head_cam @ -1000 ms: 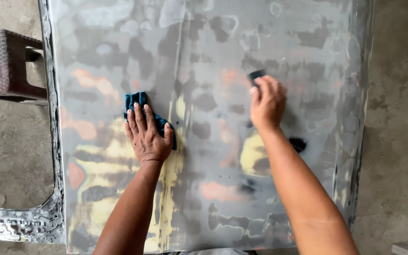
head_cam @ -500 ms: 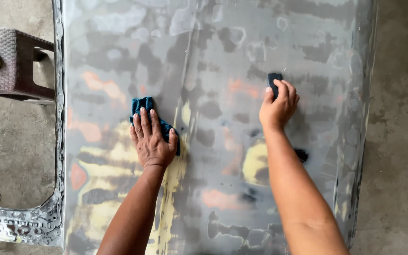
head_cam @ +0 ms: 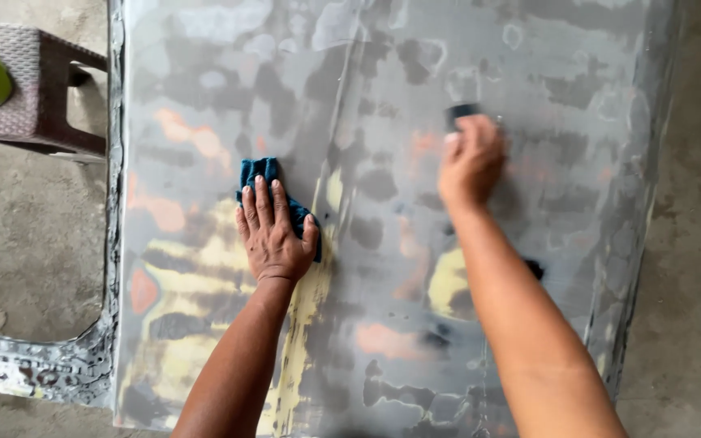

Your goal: The person scrubs a large, flat metal surface with a blue cloth and a black rectangular tool. They repeatedly wipe the surface, occasionally dipping the cloth into a green bucket of water to rinse it before resuming the cleaning process.

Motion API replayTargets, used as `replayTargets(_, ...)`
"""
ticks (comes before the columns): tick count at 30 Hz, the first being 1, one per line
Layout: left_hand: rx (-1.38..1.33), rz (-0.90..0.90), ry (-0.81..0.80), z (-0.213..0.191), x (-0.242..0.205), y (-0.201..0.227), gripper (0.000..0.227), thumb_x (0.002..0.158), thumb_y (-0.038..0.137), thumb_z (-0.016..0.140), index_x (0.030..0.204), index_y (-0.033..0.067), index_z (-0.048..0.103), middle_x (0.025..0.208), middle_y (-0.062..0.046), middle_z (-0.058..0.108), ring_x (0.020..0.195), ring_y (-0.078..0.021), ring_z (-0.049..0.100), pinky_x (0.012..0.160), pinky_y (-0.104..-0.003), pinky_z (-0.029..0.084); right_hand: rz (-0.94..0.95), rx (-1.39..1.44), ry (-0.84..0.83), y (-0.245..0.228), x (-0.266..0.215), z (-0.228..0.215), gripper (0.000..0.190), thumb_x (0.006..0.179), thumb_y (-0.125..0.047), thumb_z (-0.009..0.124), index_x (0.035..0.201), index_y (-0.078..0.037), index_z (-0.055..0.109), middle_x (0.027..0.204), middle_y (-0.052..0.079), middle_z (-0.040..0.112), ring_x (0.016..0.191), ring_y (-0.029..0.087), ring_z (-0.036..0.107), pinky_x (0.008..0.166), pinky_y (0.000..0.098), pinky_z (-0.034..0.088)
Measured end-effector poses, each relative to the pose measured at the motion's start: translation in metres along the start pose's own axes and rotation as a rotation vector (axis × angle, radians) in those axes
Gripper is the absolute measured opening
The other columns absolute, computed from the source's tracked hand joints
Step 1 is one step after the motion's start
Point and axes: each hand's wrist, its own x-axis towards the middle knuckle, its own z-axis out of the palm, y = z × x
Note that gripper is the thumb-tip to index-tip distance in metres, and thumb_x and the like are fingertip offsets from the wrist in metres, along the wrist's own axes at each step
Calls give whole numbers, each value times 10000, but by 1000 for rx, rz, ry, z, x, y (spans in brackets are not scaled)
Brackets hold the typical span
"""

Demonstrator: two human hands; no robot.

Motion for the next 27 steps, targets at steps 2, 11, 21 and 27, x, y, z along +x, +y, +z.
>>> replayTargets(2,4,-6,-1,5,0,3,845,908,476,549,1609,54,338,1699,-182,221,1572,-382,153,1263,-529,84,-248,117,-150,-35,-28,-15,240,955,-103,638,1188,-80,689,1297,150,660,1211,362,603,1017,513,462)
replayTargets(11,14,-10,-1,1,-2,-3,852,904,475,559,1609,54,334,1698,-177,217,1571,-380,164,1261,-535,85,-84,126,-206,-27,-1,-5,224,985,-93,644,1188,-121,735,1299,70,679,1264,319,566,1027,496,441)
replayTargets(21,15,4,11,4,0,-5,847,920,475,552,1620,51,335,1704,-183,217,1578,-393,156,1273,-529,87,-545,393,-418,-71,-27,-13,250,929,-72,659,1154,-138,744,1290,59,702,1255,290,654,1062,453,448)
replayTargets(27,13,8,4,4,1,-7,825,930,481,548,1610,61,344,1705,-178,226,1576,-393,158,1270,-535,85,-72,65,-42,-65,4,30,253,929,-98,657,1170,-102,733,1288,111,699,1179,339,632,1057,510,423)
